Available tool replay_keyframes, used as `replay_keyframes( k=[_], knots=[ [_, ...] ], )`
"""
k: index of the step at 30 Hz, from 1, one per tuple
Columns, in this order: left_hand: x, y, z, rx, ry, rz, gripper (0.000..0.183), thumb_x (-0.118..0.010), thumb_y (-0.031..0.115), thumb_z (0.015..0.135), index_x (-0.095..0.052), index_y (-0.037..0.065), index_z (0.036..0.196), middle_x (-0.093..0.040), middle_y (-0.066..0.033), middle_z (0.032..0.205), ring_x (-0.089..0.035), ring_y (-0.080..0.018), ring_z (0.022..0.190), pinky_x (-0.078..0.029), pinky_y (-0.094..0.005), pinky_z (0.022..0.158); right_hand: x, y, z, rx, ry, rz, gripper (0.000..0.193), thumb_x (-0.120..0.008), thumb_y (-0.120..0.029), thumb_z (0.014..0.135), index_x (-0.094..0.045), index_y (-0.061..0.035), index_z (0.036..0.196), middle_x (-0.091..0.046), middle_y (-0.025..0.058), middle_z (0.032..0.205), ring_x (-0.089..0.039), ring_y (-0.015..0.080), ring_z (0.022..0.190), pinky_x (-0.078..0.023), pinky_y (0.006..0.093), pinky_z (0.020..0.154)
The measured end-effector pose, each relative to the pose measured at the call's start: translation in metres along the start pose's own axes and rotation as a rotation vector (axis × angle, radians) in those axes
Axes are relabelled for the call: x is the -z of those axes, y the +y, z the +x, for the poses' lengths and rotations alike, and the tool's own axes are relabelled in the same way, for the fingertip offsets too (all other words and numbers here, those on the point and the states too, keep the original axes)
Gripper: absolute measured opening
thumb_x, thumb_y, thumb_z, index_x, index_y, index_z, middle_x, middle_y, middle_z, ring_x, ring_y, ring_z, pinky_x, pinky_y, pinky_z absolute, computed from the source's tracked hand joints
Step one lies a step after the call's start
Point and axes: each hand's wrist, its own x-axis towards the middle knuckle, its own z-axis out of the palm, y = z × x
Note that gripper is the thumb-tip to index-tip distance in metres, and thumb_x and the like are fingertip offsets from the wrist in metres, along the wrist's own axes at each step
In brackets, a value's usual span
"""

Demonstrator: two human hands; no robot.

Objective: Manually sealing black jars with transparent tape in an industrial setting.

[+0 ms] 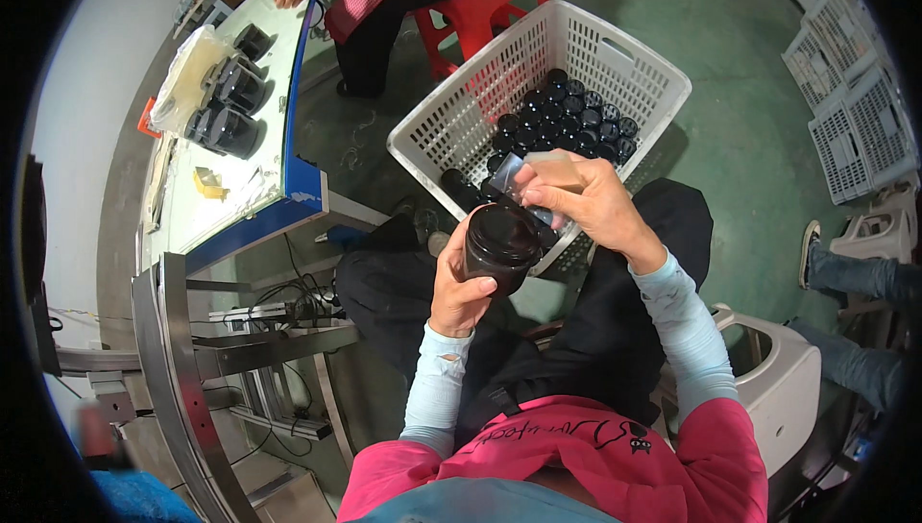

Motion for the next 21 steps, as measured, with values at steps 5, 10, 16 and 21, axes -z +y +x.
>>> replay_keyframes(
  k=[5,10,16,21],
  knots=[
    [-0.005,0.005,-0.002,0.032,-0.051,-0.046,0.096,-0.077,0.008,0.055,-0.023,-0.002,0.134,-0.040,-0.0104,0.125,-0.043,-0.0182,0.115,-0.030,-0.0285,0.099,0.002,0.003,0.006,-0.105,-0.014,-0.111,0.022,-0.063,-0.018,0.080,-0.062,0.0026,0.090,-0.058,0.0040,0.088,-0.054,0.0058,0.068,-0.043,0.0191,0.055],
    [-0.012,0.004,0.000,0.039,-0.095,-0.066,0.100,-0.076,0.007,0.056,-0.017,-0.004,0.136,-0.035,-0.0112,0.131,-0.039,-0.0181,0.119,-0.028,-0.0283,0.101,-0.008,0.001,0.009,-0.010,-0.089,-0.114,0.023,-0.060,-0.017,0.083,-0.062,0.0045,0.088,-0.058,0.0059,0.096,-0.055,0.0112,0.080,-0.043,0.0247,0.075],
    [-0.007,0.003,-0.001,0.043,-0.081,-0.081,0.088,-0.074,0.004,0.059,-0.026,-0.004,0.132,-0.039,-0.0111,0.129,-0.042,-0.0183,0.117,-0.031,-0.0295,0.100,-0.008,-0.005,0.011,-0.217,-0.227,-0.072,0.023,-0.061,-0.019,0.082,-0.064,0.0032,0.086,-0.060,0.0089,0.096,-0.053,0.0128,0.086,-0.043,0.0243,0.074],
    [0.002,0.000,-0.003,0.034,-0.009,-0.127,0.080,-0.073,0.005,0.062,-0.031,-0.004,0.129,-0.045,-0.0115,0.123,-0.047,-0.0189,0.112,-0.034,-0.0303,0.098,-0.005,0.003,0.009,-0.078,-0.069,-0.062,0.017,-0.064,-0.014,0.078,-0.063,0.0027,0.078,-0.056,0.0034,0.080,-0.052,0.0101,0.076,-0.041,0.0220,0.070]
  ],
)
